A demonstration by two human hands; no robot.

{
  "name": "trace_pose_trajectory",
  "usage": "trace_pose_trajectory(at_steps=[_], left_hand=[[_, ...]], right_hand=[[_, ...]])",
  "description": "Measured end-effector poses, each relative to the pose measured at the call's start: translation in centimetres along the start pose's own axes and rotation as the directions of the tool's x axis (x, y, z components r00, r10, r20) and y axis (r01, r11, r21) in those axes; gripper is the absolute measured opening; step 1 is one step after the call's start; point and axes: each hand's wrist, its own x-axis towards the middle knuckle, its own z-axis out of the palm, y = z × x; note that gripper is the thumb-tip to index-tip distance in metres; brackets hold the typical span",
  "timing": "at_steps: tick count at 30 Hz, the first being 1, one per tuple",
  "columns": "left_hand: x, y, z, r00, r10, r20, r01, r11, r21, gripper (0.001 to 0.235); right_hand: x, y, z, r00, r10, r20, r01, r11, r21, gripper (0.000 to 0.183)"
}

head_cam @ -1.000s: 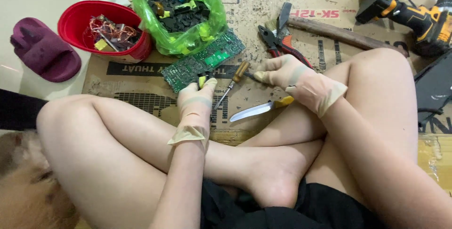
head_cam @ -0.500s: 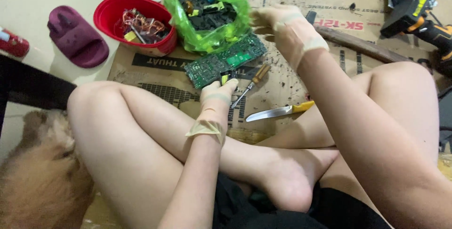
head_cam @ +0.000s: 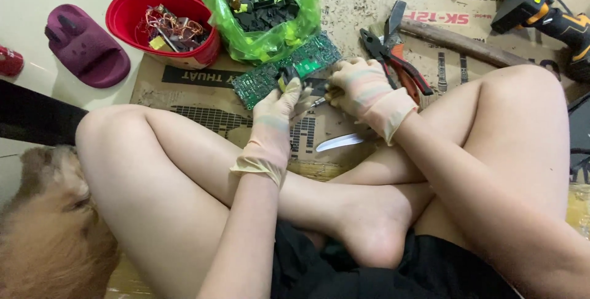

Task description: The person sits on the floor and uses a screwdriver to remove screws from a small black electronic component. They then use a hammer to break the component into pieces and place the fragments into a green plastic bag.

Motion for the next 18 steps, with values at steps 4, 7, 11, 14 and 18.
trace_pose_trajectory(at_steps=[4,7,11,14,18], left_hand=[[0.8,-1.6,-0.4,0.957,0.238,0.166,-0.209,0.963,-0.172,0.037],[0.9,-1.8,0.0,0.943,0.269,0.198,-0.235,0.955,-0.179,0.032],[0.5,-1.8,0.0,0.934,0.294,0.205,-0.263,0.95,-0.166,0.028],[1.4,-2.2,0.1,0.944,0.253,0.21,-0.236,0.966,-0.102,0.03],[1.0,-1.8,0.3,0.95,0.239,0.199,-0.24,0.971,-0.019,0.031]], right_hand=[[-2.0,1.2,-1.8,0.958,0.24,0.158,-0.26,0.958,0.118,0.033],[-4.7,1.9,-4.3,0.872,0.443,0.207,-0.489,0.794,0.361,0.037],[-7.6,2.7,-4.7,0.765,0.614,0.195,-0.492,0.362,0.792,0.029],[-8.0,3.9,-4.0,0.73,0.665,0.161,-0.278,0.073,0.958,0.022],[-9.3,3.1,-6.0,0.717,0.693,0.08,-0.071,-0.042,0.997,0.02]])
